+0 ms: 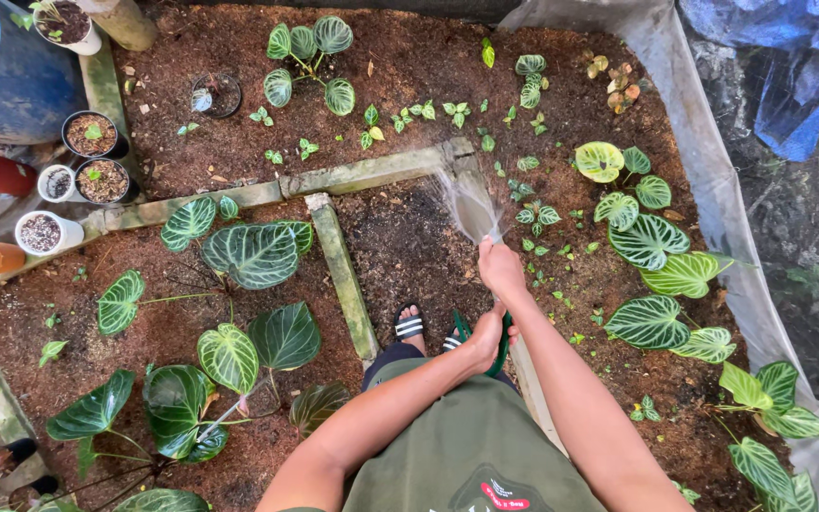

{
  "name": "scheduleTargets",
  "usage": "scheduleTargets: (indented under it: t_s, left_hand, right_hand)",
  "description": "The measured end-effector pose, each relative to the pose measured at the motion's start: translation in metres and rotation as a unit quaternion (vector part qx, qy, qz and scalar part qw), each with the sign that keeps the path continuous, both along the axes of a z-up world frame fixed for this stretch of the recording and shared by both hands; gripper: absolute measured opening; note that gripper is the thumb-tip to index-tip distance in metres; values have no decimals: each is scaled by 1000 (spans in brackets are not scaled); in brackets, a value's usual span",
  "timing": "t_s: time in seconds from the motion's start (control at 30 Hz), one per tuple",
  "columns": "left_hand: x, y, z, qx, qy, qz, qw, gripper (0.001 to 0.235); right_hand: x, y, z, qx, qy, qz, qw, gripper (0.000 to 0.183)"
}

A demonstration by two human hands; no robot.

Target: The person waters a variety of potted and ground-planted foliage in a garden bed using a hose with a spray nozzle. They systematically move the spray across different sections of the bed, covering both the soil and the leaves of the plants.

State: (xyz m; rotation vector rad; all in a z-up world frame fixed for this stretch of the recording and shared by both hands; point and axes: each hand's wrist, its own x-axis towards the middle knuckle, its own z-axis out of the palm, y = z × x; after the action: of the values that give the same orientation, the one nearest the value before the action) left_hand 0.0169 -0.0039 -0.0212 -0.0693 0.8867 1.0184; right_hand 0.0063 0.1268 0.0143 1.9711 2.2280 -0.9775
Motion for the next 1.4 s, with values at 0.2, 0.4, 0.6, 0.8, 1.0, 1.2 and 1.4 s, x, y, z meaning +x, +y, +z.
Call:
scheduleTargets:
  t_s: [0.2, 0.4, 0.6, 0.8, 1.0, 1.2, 1.4]
  left_hand:
    - [-8, 6, 20, 61, 68, -8, 996, 47]
    - [-12, 11, 35, 60, 40, 30, 997, 44]
    - [-13, 8, 38, 74, 59, 39, 995, 40]
    - [-18, 8, 42, 94, 29, 66, 993, 44]
    - [-28, 13, 48, 65, 39, 92, 993, 44]
    - [-39, 14, 55, 32, 58, 96, 993, 41]
    - [-44, 12, 62, 33, 64, 97, 993, 40]
  right_hand:
    - [-5, 2, 42, -15, 50, -45, 998, 67]
    - [-11, 6, 48, 44, 63, -8, 997, 63]
    - [-15, 1, 48, 42, 58, -2, 997, 64]
    - [-21, 0, 63, 28, 84, -10, 996, 62]
    - [-39, 1, 79, 47, 89, 18, 995, 64]
    - [-52, -1, 94, 38, 105, 11, 994, 62]
    - [-56, -4, 97, 44, 99, 10, 994, 62]
